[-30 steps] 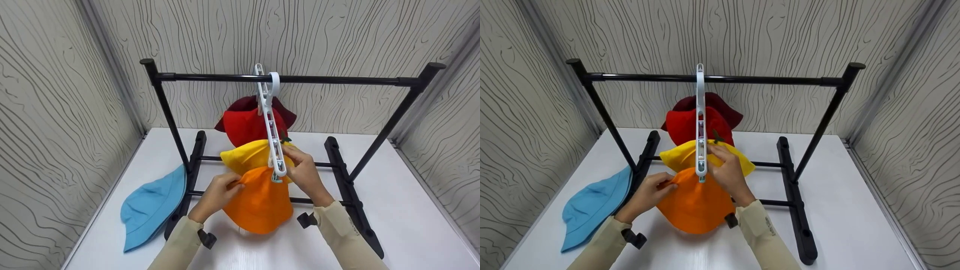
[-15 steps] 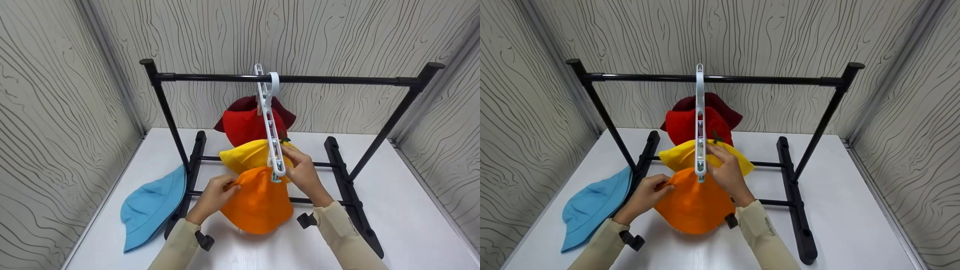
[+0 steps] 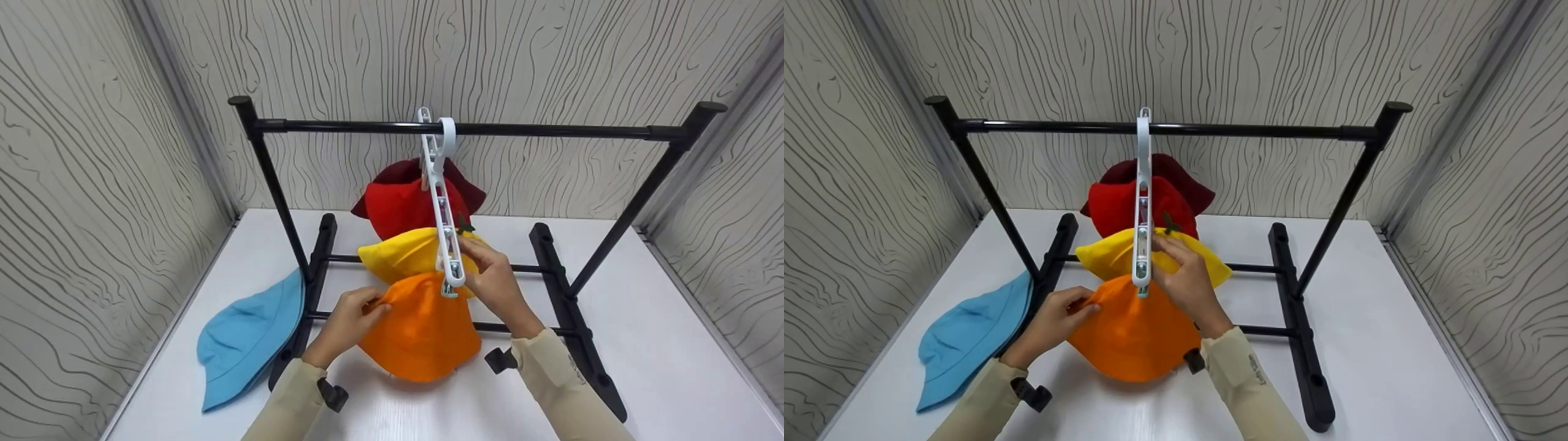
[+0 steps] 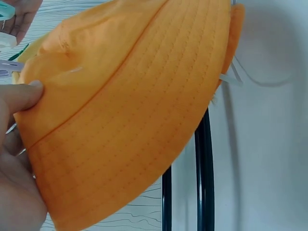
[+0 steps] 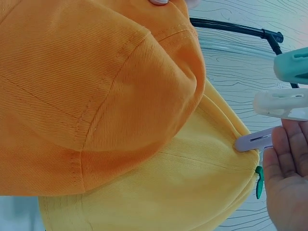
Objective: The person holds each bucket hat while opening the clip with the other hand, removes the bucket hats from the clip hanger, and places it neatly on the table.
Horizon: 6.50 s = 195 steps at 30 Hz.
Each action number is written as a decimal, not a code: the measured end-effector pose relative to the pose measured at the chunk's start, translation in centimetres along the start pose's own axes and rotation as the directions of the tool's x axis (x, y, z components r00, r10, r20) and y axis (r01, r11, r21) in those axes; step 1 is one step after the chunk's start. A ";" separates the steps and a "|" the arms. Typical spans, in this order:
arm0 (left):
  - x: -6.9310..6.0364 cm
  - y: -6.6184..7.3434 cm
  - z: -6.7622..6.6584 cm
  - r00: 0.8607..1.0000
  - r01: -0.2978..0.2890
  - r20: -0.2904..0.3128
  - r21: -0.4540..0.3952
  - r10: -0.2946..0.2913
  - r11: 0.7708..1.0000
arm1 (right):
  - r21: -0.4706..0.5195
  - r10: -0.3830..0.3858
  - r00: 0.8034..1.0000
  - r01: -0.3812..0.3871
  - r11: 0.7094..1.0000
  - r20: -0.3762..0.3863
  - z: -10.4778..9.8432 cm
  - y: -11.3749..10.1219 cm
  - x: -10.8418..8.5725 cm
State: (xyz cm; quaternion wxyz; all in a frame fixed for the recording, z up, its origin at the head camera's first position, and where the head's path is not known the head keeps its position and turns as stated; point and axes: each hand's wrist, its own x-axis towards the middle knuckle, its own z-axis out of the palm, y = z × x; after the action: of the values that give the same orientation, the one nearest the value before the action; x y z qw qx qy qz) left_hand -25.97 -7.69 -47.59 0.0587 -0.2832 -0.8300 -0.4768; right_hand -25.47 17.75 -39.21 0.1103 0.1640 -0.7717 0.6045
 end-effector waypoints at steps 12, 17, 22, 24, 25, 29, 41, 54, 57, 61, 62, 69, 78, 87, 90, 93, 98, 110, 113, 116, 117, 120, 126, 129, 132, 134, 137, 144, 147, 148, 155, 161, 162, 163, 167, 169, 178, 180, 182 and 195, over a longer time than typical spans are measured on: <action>-0.4 -0.5 -0.1 1.000 0.022 -0.011 0.011 -0.022 1.000 | 0.013 -0.017 1.000 0.017 1.000 -0.006 0.0 0.1 0.0; -0.6 -0.7 -0.3 1.000 0.024 -0.014 0.024 -0.023 0.999 | 0.016 0.001 1.000 -0.001 1.000 0.005 -0.1 0.0 0.0; -0.7 -0.9 -0.4 0.998 0.055 -0.009 0.026 -0.055 0.998 | 0.014 0.012 1.000 -0.012 1.000 0.005 -0.2 0.0 0.0; -0.8 -0.9 -0.4 0.998 0.061 -0.010 0.029 -0.060 0.998 | 0.014 0.018 1.000 -0.018 1.000 0.005 -0.2 -0.1 0.0; -0.8 -1.0 -0.4 0.998 0.064 -0.009 0.029 -0.064 0.998 | 0.018 0.022 1.000 -0.022 1.000 0.004 -0.2 -0.1 0.0; -1.0 -1.1 -0.5 0.997 0.071 -0.015 0.023 -0.071 0.997 | 0.029 0.012 1.000 -0.012 1.000 0.001 -0.2 -0.1 0.0; -1.5 -1.7 -0.7 0.997 0.079 -0.020 0.021 -0.078 0.997 | -0.049 0.034 0.999 -0.034 0.998 0.011 -0.9 0.2 -0.3; -1.9 -2.3 -1.0 0.996 0.087 -0.026 -0.003 -0.087 0.996 | -0.115 -0.018 1.000 0.017 0.993 -0.010 -0.6 0.5 -0.5; -1.9 -2.3 -1.1 0.995 0.092 -0.029 -0.008 -0.093 0.996 | -0.116 -0.017 1.000 0.017 0.993 -0.004 -0.6 0.7 -0.5; -2.1 -2.6 -1.2 0.995 0.098 -0.031 -0.006 -0.098 0.995 | -0.119 -0.008 1.000 0.008 0.993 -0.003 -0.7 0.8 -0.6; -2.2 -2.7 -1.2 0.994 0.102 -0.030 -0.005 -0.102 0.995 | -0.119 -0.005 1.000 0.004 0.993 -0.005 -0.7 0.8 -0.6; -2.6 -2.9 -1.5 0.989 0.144 -0.028 -0.004 -0.144 0.990 | -0.108 0.036 0.999 -0.035 0.994 0.006 -0.6 0.7 -0.7; -3.1 -3.9 -1.7 0.985 0.163 -0.049 0.003 -0.163 0.987 | -0.111 0.105 0.994 -0.103 0.989 0.018 -0.7 0.6 -0.7; -3.5 -4.5 -2.1 0.980 0.192 -0.063 0.033 -0.190 0.981 | -0.106 0.102 0.994 -0.098 0.989 0.033 -0.7 0.9 -0.7; -3.7 -4.7 -2.2 0.978 0.200 -0.072 0.029 -0.197 0.979 | -0.100 0.103 0.994 -0.099 0.990 0.035 -0.7 0.9 -0.8; -3.8 -5.0 -2.3 0.976 0.207 -0.079 0.021 -0.205 0.978 | -0.098 0.108 0.994 -0.104 0.990 0.035 -0.7 1.0 -0.9; -4.0 -5.3 -2.4 0.971 0.225 -0.094 0.024 -0.221 0.974 | -0.093 0.105 0.994 -0.101 0.990 0.034 -0.6 0.8 -0.9; -4.3 -5.8 -2.5 0.932 0.348 -0.105 0.006 -0.346 0.937 | -0.051 0.078 0.996 -0.075 0.996 0.051 -0.7 1.0 -1.0; -4.4 -6.0 -2.5 0.927 0.361 -0.114 0.005 -0.358 0.932 | -0.039 0.068 0.996 -0.066 0.997 0.055 -0.7 1.1 -1.1; -4.5 -6.2 -2.6 0.923 0.368 -0.119 0.002 -0.365 0.930 | -0.039 0.056 0.997 -0.054 0.998 0.054 -0.7 1.1 -1.1; -4.5 -6.3 -2.6 0.923 0.368 -0.121 0.000 -0.365 0.930 | -0.041 0.053 0.997 -0.051 0.998 0.053 -0.7 1.1 -1.1; -4.7 -6.6 -2.6 0.926 0.358 -0.130 0.009 -0.354 0.934 | -0.050 0.041 0.998 -0.039 0.998 0.050 -0.6 1.2 -1.2; -4.9 -7.1 -2.7 0.932 0.339 -0.143 0.016 -0.333 0.941 | -0.054 0.036 0.998 -0.033 0.998 0.043 -0.6 1.1 -1.3; -4.9 -7.3 -2.8 0.917 0.373 -0.149 -0.003 -0.370 0.928 | -0.053 0.045 0.998 -0.043 0.998 0.044 -0.6 1.2 -1.3; -5.0 -7.6 -2.8 0.904 0.400 -0.159 -0.004 -0.396 0.916 | -0.055 0.054 0.998 -0.051 0.997 0.045 -0.6 1.3 -1.3; -5.0 -7.8 -2.8 0.897 0.414 -0.165 -0.007 -0.410 0.910 | -0.058 0.062 0.997 -0.059 0.997 0.045 -0.6 1.4 -1.3; -5.1 -8.0 -2.7 0.890 0.426 -0.177 -0.006 -0.420 0.905 | -0.058 0.069 0.997 -0.066 0.996 0.046 -0.6 1.4 -1.4; -5.1 -8.5 -2.7 0.881 0.445 -0.177 -0.007 -0.439 0.895 | -0.046 0.069 0.997 -0.066 0.997 0.046 -0.7 1.3 -1.5; -5.0 -8.6 -2.7 0.873 0.461 -0.173 -0.008 -0.455 0.887 | -0.039 0.082 0.995 -0.080 0.996 0.049 -0.7 1.3 -1.5; -5.0 -8.7 -2.7 0.871 0.465 -0.173 -0.007 -0.459 0.885 | -0.041 0.088 0.995 -0.086 0.995 0.048 -0.7 1.3 -1.5; -4.9 -8.7 -2.7 0.882 0.438 -0.182 -0.018 -0.434 0.899 | -0.036 0.066 0.997 -0.064 0.997 0.040 -0.7 1.3 -1.5; -4.7 -8.7 -2.7 0.872 0.458 -0.182 -0.018 -0.454 0.889 | -0.025 0.056 0.997 -0.055 0.998 0.052 -0.7 1.4 -1.5; -4.7 -8.8 -2.7 0.868 0.467 -0.180 -0.018 -0.462 0.884 | -0.024 0.058 0.997 -0.057 0.998 0.053 -0.7 1.4 -1.5; -4.7 -8.8 -2.7 0.866 0.472 -0.178 -0.018 -0.467 0.882 | -0.024 0.062 0.997 -0.061 0.998 0.054 -0.7 1.4 -1.5; -4.4 -9.1 -2.7 0.855 0.494 -0.175 -0.013 -0.489 0.869 | -0.036 0.076 0.996 -0.074 0.997 0.055 -0.7 1.4 -1.5; -4.3 -9.2 -2.6 0.851 0.501 -0.178 -0.008 -0.495 0.865 | -0.044 0.080 0.995 -0.078 0.996 0.054 -0.7 1.4 -1.5; -4.0 -9.6 -2.5 0.851 0.498 -0.193 -0.001 -0.488 0.867 | -0.063 0.082 0.996 -0.079 0.995 0.041 -0.7 1.7 -1.6; -3.9 -9.7 -2.5 0.858 0.485 -0.201 0.010 -0.473 0.874 | -0.065 0.080 0.996 -0.078 0.995 0.036 -0.7 1.7 -1.6; -3.9 -9.9 -2.5 0.870 0.462 -0.208 0.027 -0.447 0.886 | -0.059 0.074 0.997 -0.073 0.996 0.031 -0.7 1.8 -1.6; -3.7 -10.8 -2.4 0.838 0.521 -0.203 0.019 -0.507 0.854 | -0.082 -0.002 1.000 0.003 0.997 0.005 -0.6 2.1 -1.9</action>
State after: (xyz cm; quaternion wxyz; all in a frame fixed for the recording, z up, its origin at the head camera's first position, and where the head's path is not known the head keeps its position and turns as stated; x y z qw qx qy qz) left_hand -28.95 -15.37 -55.87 0.0183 -0.0010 -0.8828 -0.4693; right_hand -24.57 18.98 -41.62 0.1158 0.1617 -0.7959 0.5718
